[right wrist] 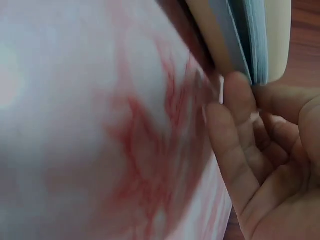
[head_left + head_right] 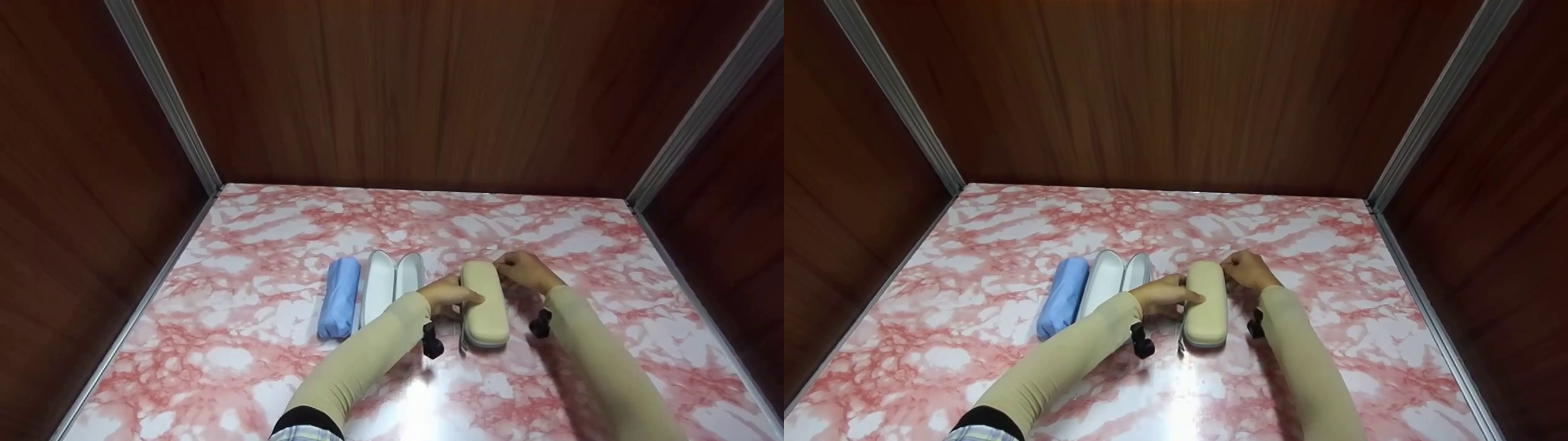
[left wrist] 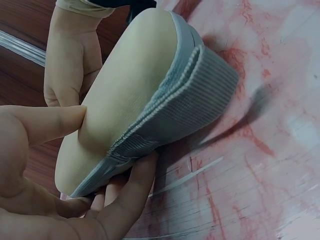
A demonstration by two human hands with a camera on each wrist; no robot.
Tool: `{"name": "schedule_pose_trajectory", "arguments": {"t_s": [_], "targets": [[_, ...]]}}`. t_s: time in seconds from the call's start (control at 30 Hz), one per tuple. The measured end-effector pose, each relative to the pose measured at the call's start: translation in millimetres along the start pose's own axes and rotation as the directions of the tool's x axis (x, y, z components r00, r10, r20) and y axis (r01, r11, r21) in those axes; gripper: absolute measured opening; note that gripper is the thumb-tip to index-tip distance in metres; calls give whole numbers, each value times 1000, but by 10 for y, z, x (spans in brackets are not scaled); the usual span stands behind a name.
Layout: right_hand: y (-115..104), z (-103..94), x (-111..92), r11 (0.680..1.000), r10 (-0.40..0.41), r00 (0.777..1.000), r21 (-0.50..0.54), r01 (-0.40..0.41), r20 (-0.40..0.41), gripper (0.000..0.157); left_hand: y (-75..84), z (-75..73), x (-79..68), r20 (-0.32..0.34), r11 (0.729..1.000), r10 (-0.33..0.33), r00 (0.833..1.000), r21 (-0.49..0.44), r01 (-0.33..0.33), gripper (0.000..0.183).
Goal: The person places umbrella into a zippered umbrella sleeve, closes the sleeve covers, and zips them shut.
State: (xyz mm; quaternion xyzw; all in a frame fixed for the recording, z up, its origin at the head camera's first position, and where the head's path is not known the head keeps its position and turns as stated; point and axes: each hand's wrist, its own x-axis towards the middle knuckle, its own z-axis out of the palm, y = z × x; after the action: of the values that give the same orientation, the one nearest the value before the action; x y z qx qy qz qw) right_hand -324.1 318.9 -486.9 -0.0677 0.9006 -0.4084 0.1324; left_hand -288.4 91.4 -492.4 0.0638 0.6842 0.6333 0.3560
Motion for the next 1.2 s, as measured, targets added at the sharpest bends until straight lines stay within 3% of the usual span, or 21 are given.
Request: {"name": "schedule_pose_trajectory", "arguments": {"t_s": [0.3,0.77,1.2], "targets": [[-33,81,-20,996,51,996,72,-46,-77,26,10,-7,2,4,1000,8,1000,-13,-8,32],[-31,128,-122,978,82,996,197,-72,-43,23,21,-17,-37,-5,1000,7,1000,11,-7,39],[24,175,-157,951,131,990,288,-110,-55,18,3,4,-38,-24,1000,17,1000,2,-17,33]]}}
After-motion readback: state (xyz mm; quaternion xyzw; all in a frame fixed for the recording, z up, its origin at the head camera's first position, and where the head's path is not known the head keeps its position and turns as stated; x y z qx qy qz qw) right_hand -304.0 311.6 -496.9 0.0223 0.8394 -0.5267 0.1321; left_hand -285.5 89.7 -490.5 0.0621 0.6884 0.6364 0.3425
